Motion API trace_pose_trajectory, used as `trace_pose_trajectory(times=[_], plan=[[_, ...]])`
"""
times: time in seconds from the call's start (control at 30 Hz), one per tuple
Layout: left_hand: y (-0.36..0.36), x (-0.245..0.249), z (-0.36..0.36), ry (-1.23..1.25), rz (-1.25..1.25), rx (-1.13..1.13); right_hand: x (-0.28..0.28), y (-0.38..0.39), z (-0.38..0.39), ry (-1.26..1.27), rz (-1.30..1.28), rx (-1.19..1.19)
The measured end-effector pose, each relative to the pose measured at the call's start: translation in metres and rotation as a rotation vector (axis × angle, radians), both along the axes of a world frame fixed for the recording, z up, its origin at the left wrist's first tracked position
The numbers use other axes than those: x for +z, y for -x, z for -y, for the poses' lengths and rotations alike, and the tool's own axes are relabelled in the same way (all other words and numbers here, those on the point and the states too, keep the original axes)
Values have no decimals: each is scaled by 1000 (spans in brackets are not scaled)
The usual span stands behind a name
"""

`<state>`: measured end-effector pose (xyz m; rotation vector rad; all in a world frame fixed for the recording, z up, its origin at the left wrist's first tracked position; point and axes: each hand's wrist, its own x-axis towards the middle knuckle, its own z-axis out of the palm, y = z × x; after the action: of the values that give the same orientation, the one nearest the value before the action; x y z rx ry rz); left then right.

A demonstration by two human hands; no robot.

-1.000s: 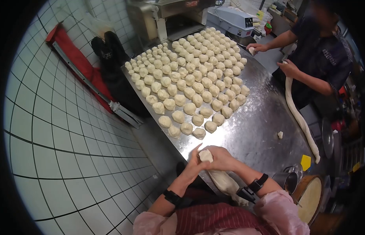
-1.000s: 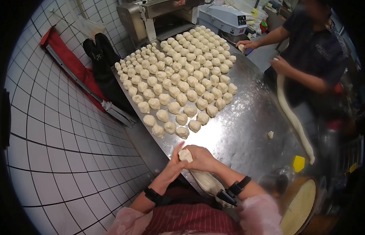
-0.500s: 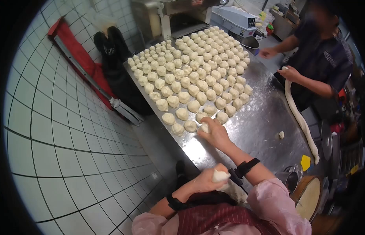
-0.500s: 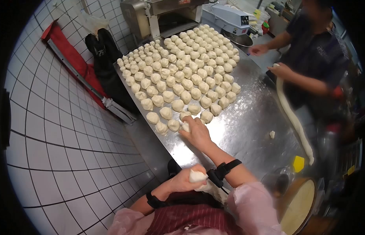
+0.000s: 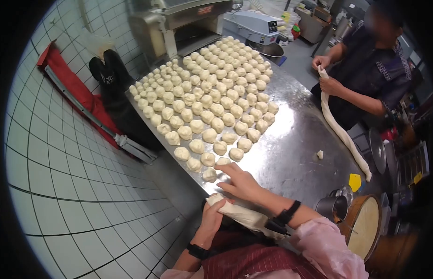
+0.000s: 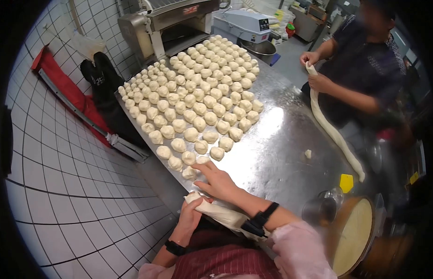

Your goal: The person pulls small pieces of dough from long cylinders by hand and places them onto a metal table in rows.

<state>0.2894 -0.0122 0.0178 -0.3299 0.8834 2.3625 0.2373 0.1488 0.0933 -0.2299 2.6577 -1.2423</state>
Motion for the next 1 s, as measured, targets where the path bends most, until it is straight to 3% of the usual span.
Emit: trace_pose_trajectory(times=[0.03, 0.1, 0.13, 0.2, 0.27, 0.4, 0.47, 0.53, 0.6, 0.67, 0.77, 0.8, 0.83, 0.87, 0.93, 1.0], plan=[[1, -1, -2, -6, -1, -8, 0, -8, -12, -6, -1, -8], [3, -1, -9, -27, 41, 26, -2, -21, -33, 48, 371, 59], [5, -2, -14, -27, 38, 19, -9, -26, -34, 49, 367, 51], [11, 0, -29, 45, -52, -92, -22, -34, -36, 386, 297, 180], [12, 13, -46, 111, -148, -78, -17, -36, -37, 377, 221, 157], [13, 30, -49, 86, -247, 3, 6, -37, -48, 162, 324, 57], [14, 10, -46, 126, -421, -385, 3, -40, -51, 69, 72, -33], [0, 6, -55, 141, -456, -294, 10, -45, -47, 57, 0, -24], [1, -5, -53, 227, -436, -466, 12, -50, -38, 77, -72, -74], [5, 6, -53, 202, -448, -403, 8, -47, -36, 72, -60, -103], [2, 5, -54, 207, -408, -575, -12, -27, -36, 31, -88, -211], [-6, 9, -54, 255, -603, -587, -19, -16, -37, 1, -124, -288], [-14, 16, -53, 305, -792, -600, -17, -6, -36, -207, -167, -297], [-19, 47, -55, 328, -818, -684, -30, 6, -44, -173, -168, -302], [-14, 27, -52, 216, -503, -520, -45, 6, -44, -65, -258, -161], [-8, 13, -35, 168, -350, -399, -33, -3, -26, 161, -185, 6]])
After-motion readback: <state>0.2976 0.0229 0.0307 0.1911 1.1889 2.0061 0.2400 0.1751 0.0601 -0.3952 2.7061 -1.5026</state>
